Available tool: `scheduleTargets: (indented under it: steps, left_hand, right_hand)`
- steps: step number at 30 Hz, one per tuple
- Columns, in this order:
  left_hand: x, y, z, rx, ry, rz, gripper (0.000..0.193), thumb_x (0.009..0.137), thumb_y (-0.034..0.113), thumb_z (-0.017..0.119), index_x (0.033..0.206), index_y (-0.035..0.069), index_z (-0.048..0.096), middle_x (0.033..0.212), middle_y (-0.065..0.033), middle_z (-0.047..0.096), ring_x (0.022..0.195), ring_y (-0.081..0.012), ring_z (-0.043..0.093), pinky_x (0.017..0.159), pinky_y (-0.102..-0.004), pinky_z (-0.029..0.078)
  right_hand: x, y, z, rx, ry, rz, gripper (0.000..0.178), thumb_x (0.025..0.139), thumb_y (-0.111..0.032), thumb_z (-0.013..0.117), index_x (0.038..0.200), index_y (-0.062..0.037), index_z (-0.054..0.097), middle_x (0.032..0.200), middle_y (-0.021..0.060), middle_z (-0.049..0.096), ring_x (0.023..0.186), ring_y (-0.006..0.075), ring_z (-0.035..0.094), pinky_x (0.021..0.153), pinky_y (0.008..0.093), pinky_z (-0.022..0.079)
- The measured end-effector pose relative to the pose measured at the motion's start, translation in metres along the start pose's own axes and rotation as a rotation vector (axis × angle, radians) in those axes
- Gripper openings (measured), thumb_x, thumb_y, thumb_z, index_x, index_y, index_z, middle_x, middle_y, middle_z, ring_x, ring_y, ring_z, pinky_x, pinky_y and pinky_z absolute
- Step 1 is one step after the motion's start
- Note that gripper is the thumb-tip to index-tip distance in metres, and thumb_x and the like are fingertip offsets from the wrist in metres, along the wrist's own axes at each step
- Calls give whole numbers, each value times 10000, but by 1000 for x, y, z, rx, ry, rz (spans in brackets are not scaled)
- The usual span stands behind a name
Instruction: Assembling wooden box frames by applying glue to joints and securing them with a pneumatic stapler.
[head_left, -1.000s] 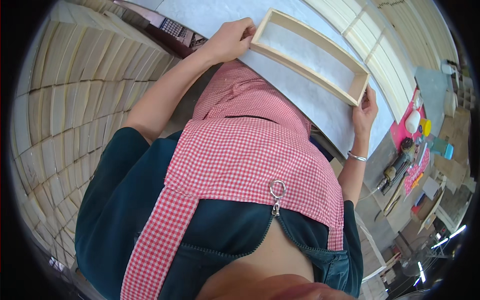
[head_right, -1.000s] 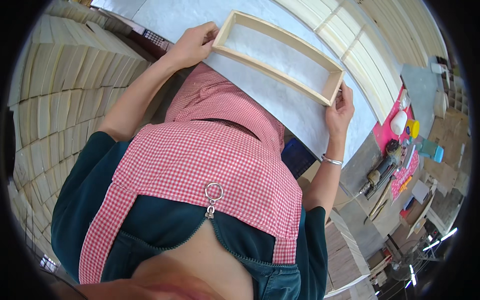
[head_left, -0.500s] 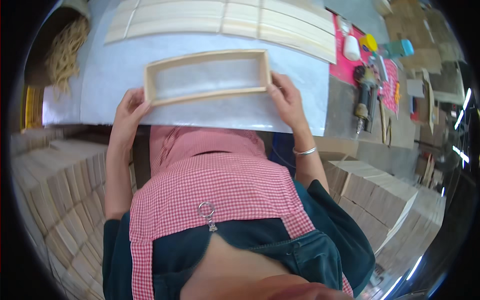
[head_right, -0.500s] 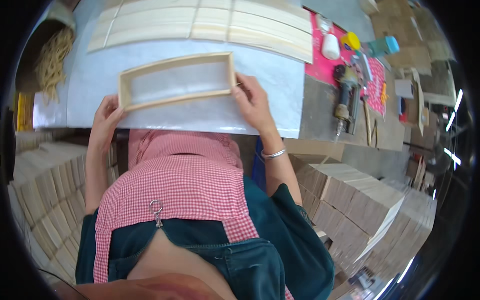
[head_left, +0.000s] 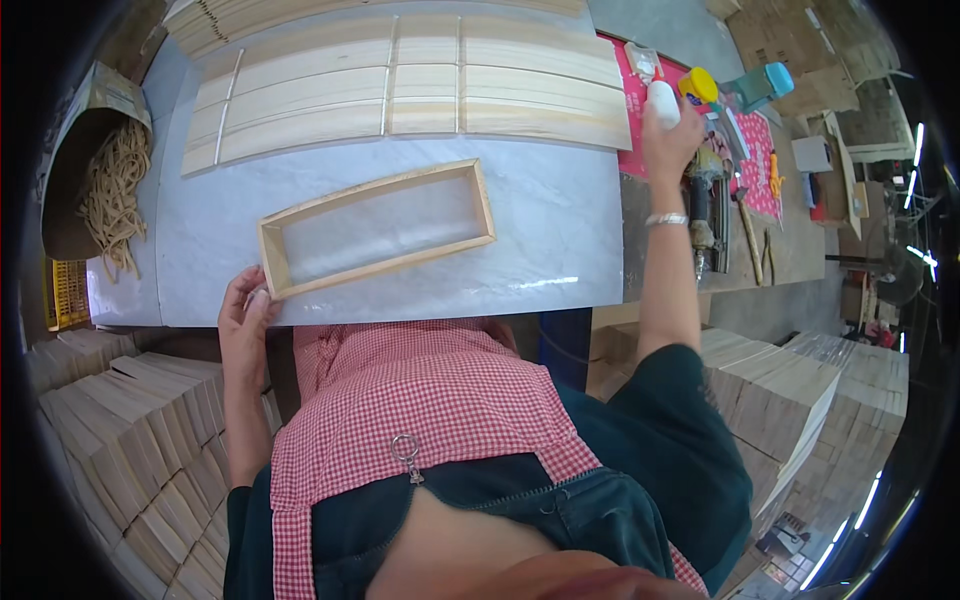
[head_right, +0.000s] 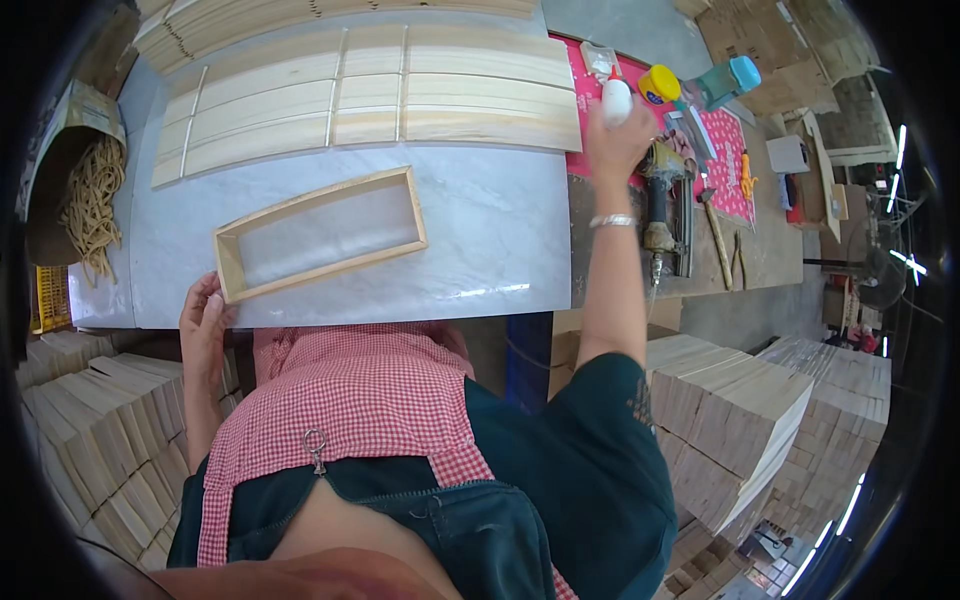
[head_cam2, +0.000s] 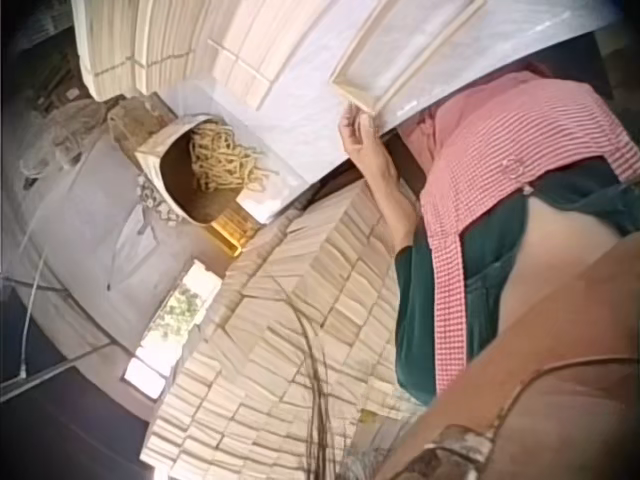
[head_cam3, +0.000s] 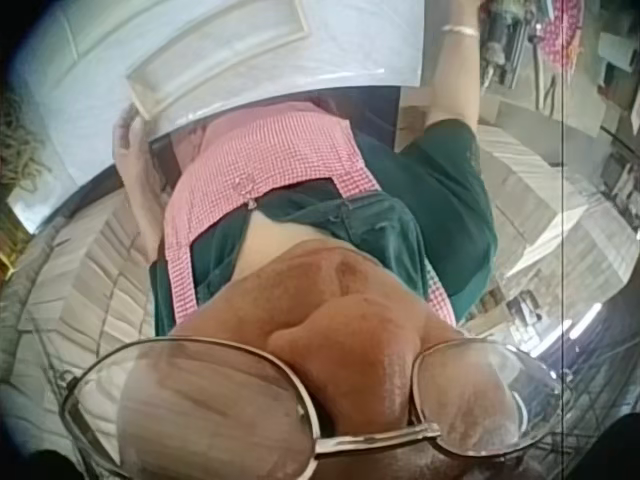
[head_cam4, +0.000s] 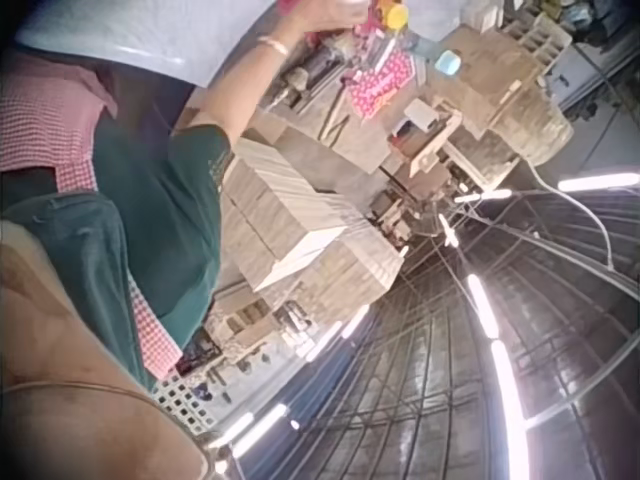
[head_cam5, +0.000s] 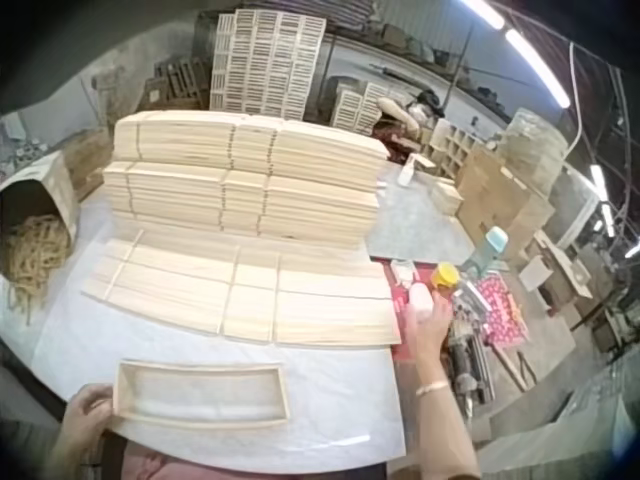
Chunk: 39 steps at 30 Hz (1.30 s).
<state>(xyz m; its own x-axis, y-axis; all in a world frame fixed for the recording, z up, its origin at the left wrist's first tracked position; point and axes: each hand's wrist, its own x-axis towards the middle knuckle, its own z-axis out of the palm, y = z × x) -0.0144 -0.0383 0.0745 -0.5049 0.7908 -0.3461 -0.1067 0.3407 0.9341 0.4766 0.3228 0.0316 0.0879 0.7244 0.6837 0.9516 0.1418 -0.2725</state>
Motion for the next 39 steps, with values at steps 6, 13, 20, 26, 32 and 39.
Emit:
scheduleTargets:
  steps: [6,13,20,26,32,39]
  left_hand:
    - [-20,-29,-30,-95,251,27,187,990,174,628,1044,22,723,976,-25,697,886,-81,576,781,-212,410]
    - [-27,-37,-25,-1,291,74,225,988,208,575,907,49,713,835,-12,700,748,-66,551,672,-186,389]
    - [-29,-44,-21,-99,349,202,256,1033,223,521,853,80,632,800,-3,648,702,-49,494,646,-201,364]
    - [-36,-48,-34,-136,377,160,217,997,185,580,943,16,705,913,-64,706,705,-84,557,687,-206,450]
    - [-54,-59,-44,-210,413,126,212,962,157,652,1063,-6,742,935,-83,739,713,-80,593,689,-197,472]
    - [-54,-67,-46,-213,398,58,203,948,197,712,1010,10,760,866,-69,750,681,-72,612,656,-172,476]
  right_hand:
    - [31,62,65,-273,-401,249,615,859,-550,676,1103,12,631,980,230,711,885,412,707,773,478,573]
    - [23,11,8,789,48,501,520,894,-266,768,1181,93,525,1020,232,656,682,278,700,589,321,608]
    - [-76,-155,-90,1331,-208,427,459,946,-265,687,1208,77,529,1044,237,643,737,292,699,557,280,584]
    - [-161,-245,-109,1067,-550,-33,564,818,-269,771,1284,-42,547,1228,158,603,1067,303,622,889,408,529]
    - [-174,-288,-124,1184,-711,-220,612,785,-193,813,1301,-59,514,1213,169,610,1039,307,644,846,394,567]
    - [-176,-306,-120,1205,-753,-329,616,779,-138,827,1294,-54,499,1188,161,621,1016,301,661,817,372,595]
